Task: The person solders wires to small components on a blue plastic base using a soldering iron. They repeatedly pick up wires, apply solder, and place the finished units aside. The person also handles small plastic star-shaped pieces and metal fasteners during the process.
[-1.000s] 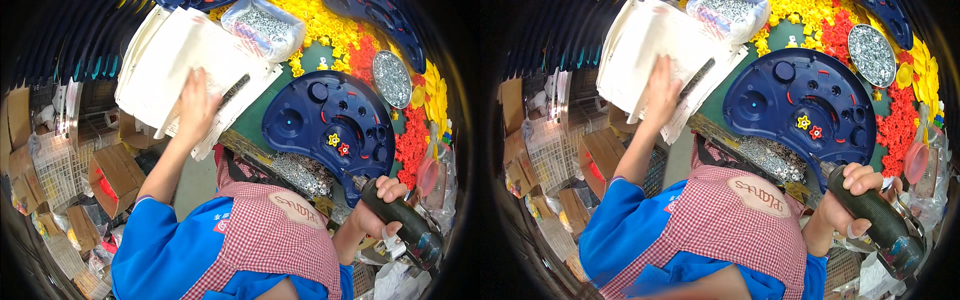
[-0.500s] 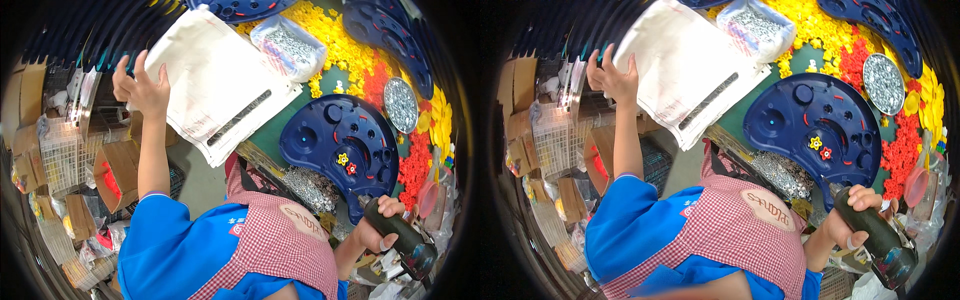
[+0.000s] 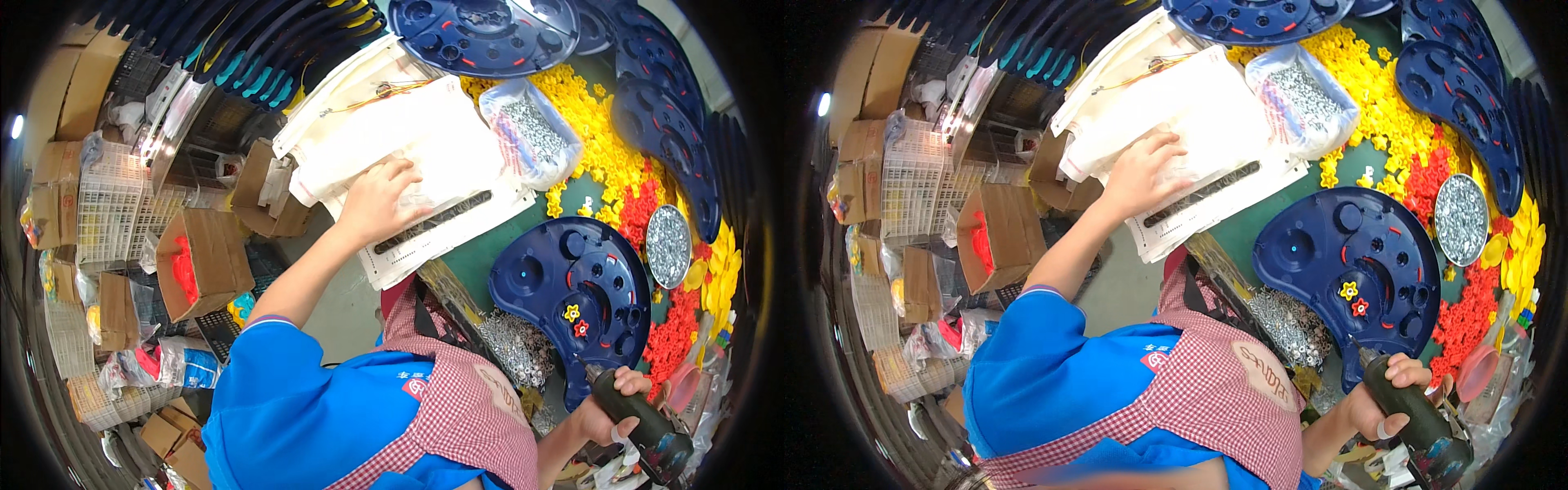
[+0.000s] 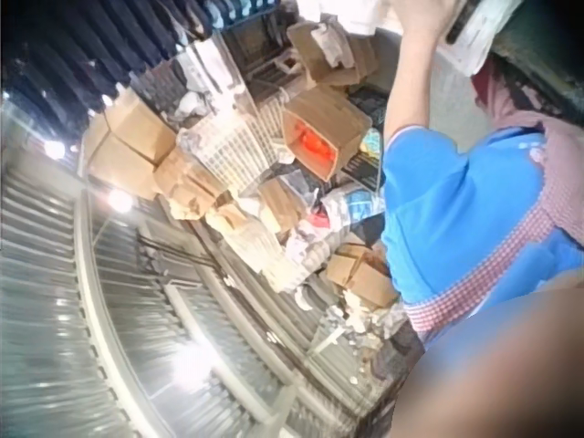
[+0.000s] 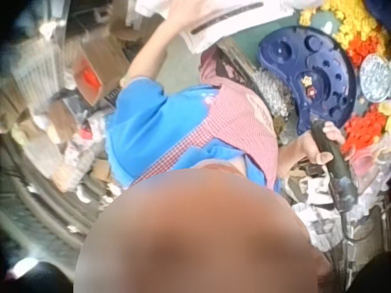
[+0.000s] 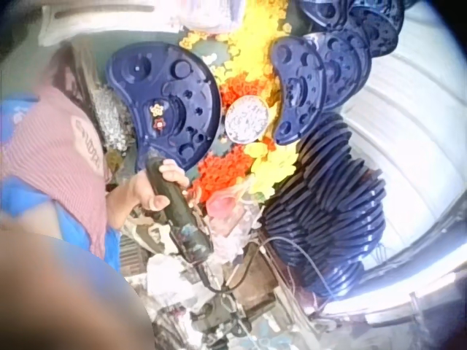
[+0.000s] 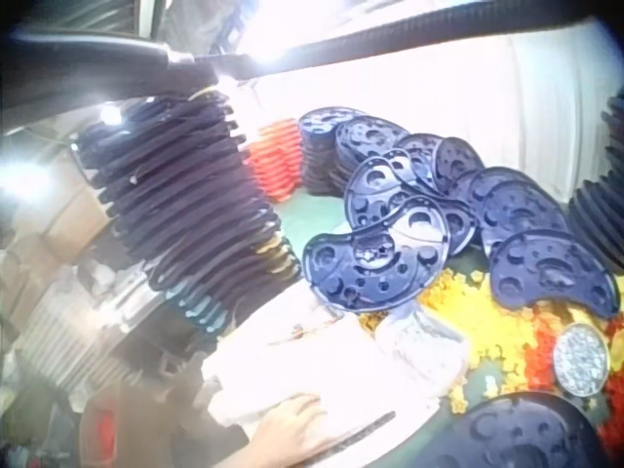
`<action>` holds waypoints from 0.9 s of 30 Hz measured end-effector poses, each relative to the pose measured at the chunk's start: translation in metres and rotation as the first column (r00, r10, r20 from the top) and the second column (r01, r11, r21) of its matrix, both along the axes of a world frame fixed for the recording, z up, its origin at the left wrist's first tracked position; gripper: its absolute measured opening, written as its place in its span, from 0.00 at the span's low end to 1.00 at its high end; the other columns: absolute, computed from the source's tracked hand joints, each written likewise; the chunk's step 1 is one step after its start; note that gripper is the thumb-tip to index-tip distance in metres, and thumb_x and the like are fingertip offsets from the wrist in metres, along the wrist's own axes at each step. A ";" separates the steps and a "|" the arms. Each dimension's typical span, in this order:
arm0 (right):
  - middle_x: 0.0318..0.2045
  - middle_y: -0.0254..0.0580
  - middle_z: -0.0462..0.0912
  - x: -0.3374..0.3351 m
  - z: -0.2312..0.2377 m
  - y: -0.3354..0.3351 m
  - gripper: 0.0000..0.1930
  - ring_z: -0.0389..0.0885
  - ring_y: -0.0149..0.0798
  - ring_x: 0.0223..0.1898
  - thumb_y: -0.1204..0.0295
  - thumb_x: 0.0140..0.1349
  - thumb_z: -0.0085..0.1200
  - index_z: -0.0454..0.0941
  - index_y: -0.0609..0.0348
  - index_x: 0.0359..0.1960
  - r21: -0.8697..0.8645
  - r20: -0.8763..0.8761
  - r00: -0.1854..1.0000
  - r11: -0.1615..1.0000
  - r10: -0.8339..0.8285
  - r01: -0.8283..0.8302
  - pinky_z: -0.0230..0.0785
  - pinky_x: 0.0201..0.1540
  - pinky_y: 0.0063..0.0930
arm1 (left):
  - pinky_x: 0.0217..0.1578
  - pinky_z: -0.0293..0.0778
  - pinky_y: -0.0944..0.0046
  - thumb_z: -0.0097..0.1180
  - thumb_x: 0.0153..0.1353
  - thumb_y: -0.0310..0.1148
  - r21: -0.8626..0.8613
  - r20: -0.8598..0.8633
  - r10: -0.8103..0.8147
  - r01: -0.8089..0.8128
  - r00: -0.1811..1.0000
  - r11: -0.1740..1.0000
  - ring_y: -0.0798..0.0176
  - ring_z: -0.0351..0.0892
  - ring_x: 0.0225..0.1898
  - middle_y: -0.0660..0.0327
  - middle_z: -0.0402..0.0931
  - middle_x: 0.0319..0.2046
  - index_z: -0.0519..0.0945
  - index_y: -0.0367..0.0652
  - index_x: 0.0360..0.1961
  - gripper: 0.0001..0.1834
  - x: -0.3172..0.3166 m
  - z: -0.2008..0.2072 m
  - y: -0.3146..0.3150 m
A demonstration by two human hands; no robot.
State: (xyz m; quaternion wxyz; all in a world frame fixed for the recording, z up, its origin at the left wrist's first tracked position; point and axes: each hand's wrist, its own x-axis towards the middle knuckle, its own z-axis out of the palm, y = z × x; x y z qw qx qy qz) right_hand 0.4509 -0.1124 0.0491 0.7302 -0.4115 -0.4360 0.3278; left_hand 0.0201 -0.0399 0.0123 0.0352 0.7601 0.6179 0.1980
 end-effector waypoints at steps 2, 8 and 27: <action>0.29 0.40 0.66 0.001 -0.001 0.000 0.43 0.67 0.36 0.32 0.47 0.59 0.55 0.56 0.65 0.67 0.004 -0.009 1.000 1.000 0.000 0.000 0.59 0.37 0.34 | 0.45 0.75 0.56 0.59 0.61 0.31 -0.239 0.273 0.343 -0.282 0.898 0.929 0.51 0.80 0.44 0.55 0.81 0.40 0.82 0.42 0.40 0.08 -0.010 0.024 0.010; 0.30 0.41 0.67 -0.002 -0.001 0.002 0.43 0.67 0.36 0.32 0.48 0.59 0.56 0.55 0.65 0.67 -0.018 -0.038 0.998 0.998 0.054 -0.055 0.59 0.37 0.33 | 0.38 0.77 0.55 0.55 0.57 0.23 0.427 -0.011 0.319 -0.284 0.948 0.859 0.49 0.82 0.31 0.52 0.84 0.31 0.88 0.43 0.37 0.11 -0.084 0.058 0.100; 0.29 0.41 0.68 -0.004 0.002 0.002 0.43 0.67 0.36 0.31 0.50 0.60 0.55 0.52 0.66 0.68 0.004 -0.024 0.999 1.000 -0.022 0.022 0.59 0.37 0.33 | 0.30 0.73 0.77 0.63 0.62 0.28 0.279 0.780 -0.194 -0.053 0.595 0.959 0.76 0.80 0.30 0.62 0.85 0.32 0.86 0.37 0.42 0.09 -0.074 0.196 0.099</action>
